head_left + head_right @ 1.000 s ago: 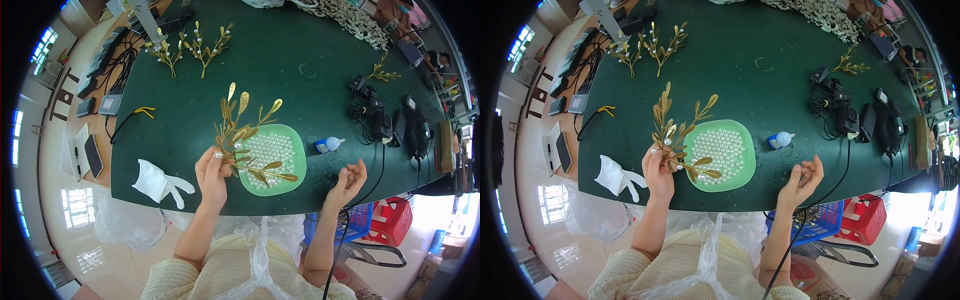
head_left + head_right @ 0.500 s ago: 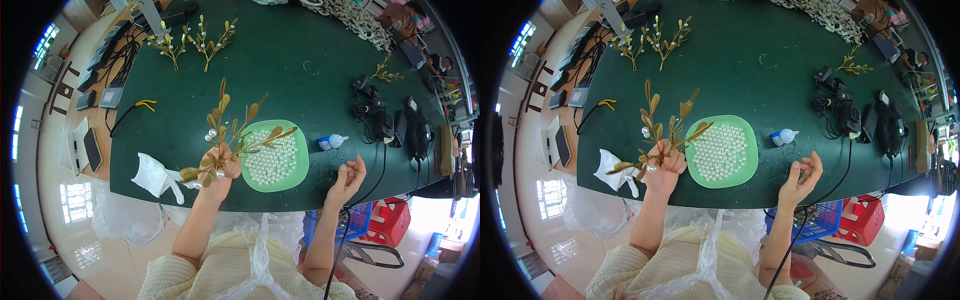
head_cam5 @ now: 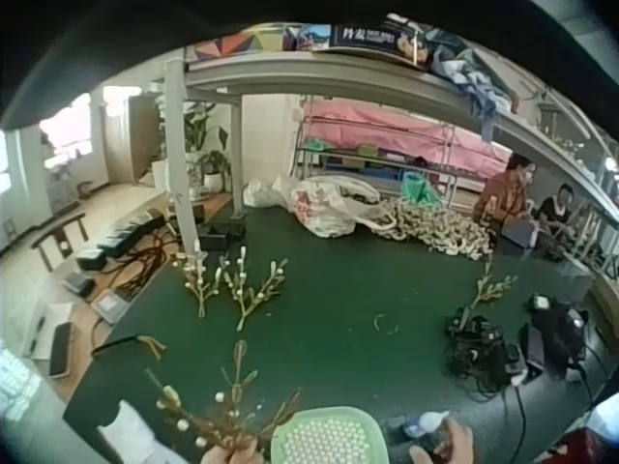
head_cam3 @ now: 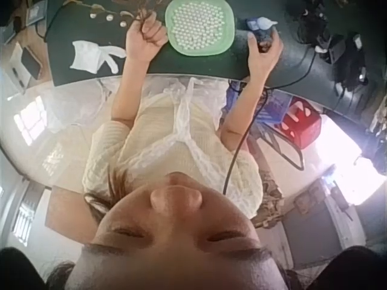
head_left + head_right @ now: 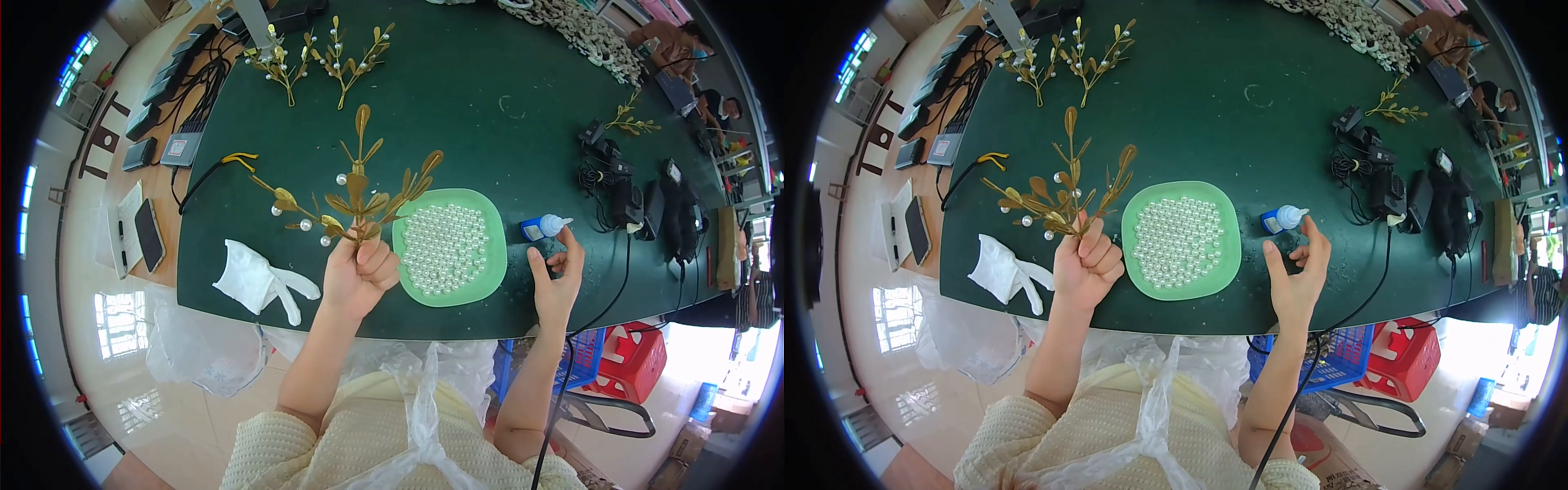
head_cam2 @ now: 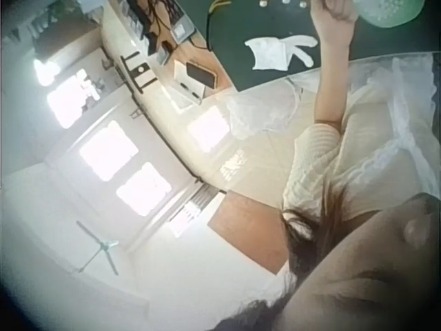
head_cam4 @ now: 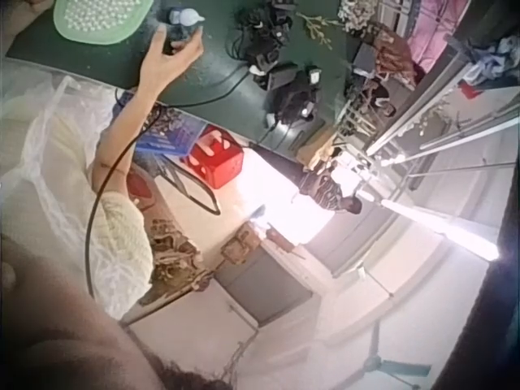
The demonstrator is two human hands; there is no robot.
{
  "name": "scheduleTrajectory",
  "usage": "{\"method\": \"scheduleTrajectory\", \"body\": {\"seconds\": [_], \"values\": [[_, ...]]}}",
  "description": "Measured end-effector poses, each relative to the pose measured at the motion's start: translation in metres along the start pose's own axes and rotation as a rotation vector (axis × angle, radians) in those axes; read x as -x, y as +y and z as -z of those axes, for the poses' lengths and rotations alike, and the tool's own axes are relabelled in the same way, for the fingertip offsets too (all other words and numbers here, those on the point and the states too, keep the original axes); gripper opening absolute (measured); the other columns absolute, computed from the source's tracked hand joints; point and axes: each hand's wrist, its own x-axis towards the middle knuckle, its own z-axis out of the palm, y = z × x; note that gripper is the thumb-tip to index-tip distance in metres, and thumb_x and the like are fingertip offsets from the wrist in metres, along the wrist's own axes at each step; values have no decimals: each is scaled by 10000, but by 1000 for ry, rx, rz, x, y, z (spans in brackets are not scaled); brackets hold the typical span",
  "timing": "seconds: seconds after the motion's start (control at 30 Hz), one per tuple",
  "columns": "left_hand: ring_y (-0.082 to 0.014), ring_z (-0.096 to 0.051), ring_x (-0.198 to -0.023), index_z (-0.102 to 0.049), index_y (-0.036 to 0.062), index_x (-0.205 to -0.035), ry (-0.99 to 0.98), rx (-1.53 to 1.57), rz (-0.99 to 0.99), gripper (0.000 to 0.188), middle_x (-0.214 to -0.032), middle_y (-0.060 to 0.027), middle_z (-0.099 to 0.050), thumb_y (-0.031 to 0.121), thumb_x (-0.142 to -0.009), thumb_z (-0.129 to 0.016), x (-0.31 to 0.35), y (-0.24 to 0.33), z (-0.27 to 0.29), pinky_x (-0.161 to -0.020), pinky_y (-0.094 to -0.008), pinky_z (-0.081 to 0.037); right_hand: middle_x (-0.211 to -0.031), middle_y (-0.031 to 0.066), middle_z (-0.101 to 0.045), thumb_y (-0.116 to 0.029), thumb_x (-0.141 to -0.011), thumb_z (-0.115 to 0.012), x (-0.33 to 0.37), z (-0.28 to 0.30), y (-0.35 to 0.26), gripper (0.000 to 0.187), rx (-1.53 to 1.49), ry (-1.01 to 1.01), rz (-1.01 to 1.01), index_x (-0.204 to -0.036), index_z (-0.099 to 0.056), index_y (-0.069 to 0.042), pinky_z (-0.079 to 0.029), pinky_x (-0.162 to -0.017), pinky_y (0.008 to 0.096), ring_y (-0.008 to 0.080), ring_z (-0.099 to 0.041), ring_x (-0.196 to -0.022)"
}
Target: The person applies glue to a gold-colored branch from a bottle and presses white pearls from a bowl onto the glue, repeating the process for several leaves.
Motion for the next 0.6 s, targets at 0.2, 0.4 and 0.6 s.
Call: {"method": "scheduleTrajectory", "body": {"seconds": [0.2, 0.4, 0.6], "values": [[-80, -165, -372, -321, 115, -558, 9, -6, 10, 420, -415, 40, -173, 344, -909, -285, 1, 0, -1, -353, -232, -136, -895, 33, -484, -171, -689, -657, -4, -5, 5, 360, 48, -42, -47, -1002, -539, -37, -334, -575, 234, 108, -370, -622], [-76, -163, -372, -319, 118, -567, 37, 18, 38, 412, -420, 43, -180, 339, -912, -277, 0, 1, -2, -347, -229, -131, -827, 37, -473, -163, -711, -631, -6, -9, 6, 275, 66, -65, -72, -930, -544, -23, -327, -543, 248, 121, -359, -603], [-76, -165, -376, -321, 116, -576, 21, 40, 43, 405, -424, 44, -184, 329, -916, -268, 0, 1, -1, -349, -227, -132, -741, 38, -467, -151, -725, -614, -10, -10, 7, 223, 95, -62, -55, -880, -539, -9, -326, -533, 254, 126, -358, -578]]}}
